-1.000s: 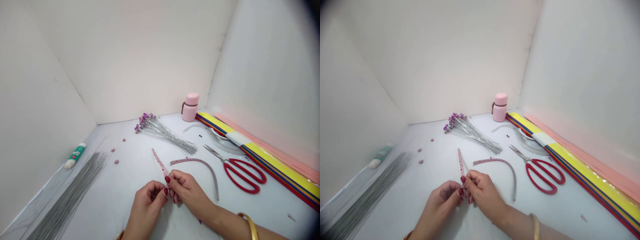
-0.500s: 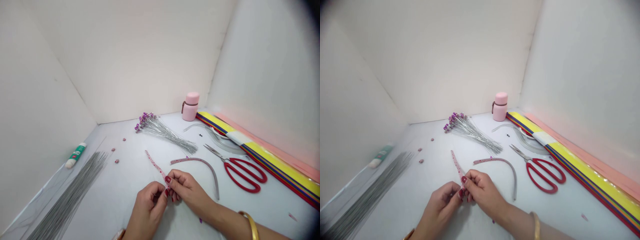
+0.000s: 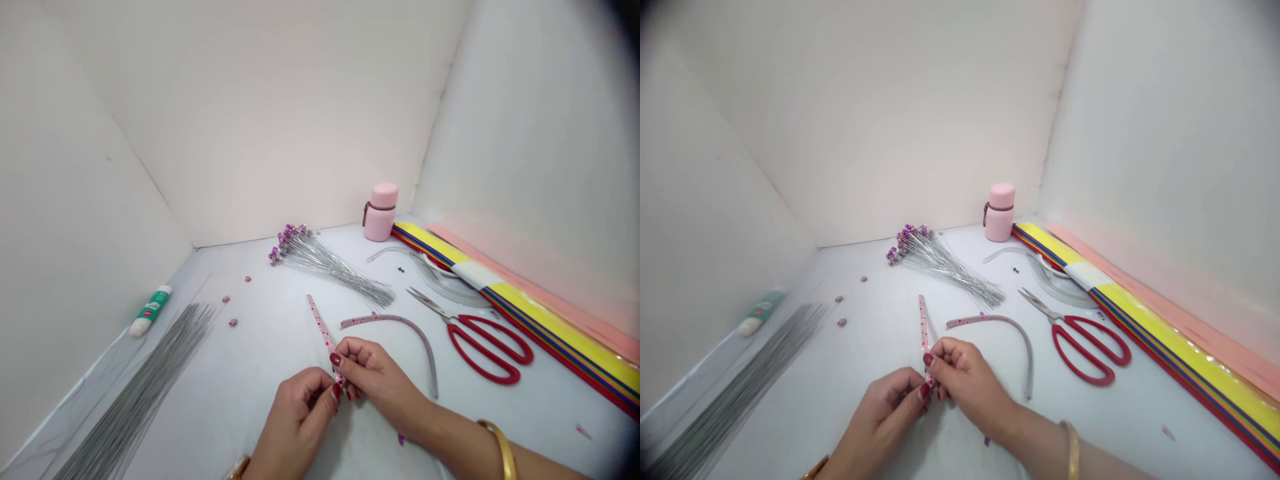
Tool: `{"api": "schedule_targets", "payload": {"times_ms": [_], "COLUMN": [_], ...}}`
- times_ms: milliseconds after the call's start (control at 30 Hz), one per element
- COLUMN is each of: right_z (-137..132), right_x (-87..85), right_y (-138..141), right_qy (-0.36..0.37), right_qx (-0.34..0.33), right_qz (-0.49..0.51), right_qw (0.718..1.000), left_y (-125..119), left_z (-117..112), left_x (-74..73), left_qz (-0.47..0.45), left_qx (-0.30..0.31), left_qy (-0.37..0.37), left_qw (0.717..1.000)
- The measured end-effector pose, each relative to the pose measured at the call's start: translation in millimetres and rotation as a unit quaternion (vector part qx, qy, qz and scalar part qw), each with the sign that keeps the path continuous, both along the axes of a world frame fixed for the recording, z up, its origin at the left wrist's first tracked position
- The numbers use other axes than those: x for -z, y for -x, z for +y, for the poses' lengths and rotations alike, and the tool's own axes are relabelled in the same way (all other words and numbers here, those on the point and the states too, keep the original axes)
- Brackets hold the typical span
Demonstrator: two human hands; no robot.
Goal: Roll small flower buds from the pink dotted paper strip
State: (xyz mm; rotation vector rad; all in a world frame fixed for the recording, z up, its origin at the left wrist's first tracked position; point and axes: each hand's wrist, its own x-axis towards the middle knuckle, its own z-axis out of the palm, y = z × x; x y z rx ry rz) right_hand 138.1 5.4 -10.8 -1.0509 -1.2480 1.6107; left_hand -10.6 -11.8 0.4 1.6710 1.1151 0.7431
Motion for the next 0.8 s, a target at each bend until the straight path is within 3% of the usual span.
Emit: {"api": "schedule_targets", "payload": {"times_ms": [167,267,333,400,800], "right_z": [2.7,2.4,1.3,0.2,-0.1], "right_x": [0.6,-3.1,-4.8,-5.0,-12.4], "right_y": [-1.7,-5.5,-7.3,-7.8,-5.6], "right_qy": [-0.031,-0.157,-0.248,-0.290,-0.249], "right_qx": [0.038,0.064,0.036,0.012,0.018], "right_qz": [-0.024,-0.098,-0.156,-0.183,-0.178], "right_qw": [0.999,0.981,0.956,0.939,0.952], "left_y": [1.1,2.1,2.2,1.7,0.7], "left_z": [2.9,4.7,5.4,5.3,2.7], "left_x": [4.4,6.5,6.8,6.4,6.7], "left_qz": [-0.060,-0.106,-0.126,-0.138,-0.132], "left_qx": [-0.042,-0.064,-0.062,-0.057,-0.068], "left_qy": [0.056,0.086,0.090,0.089,0.079], "left_qw": [0.996,0.989,0.986,0.985,0.986]}}
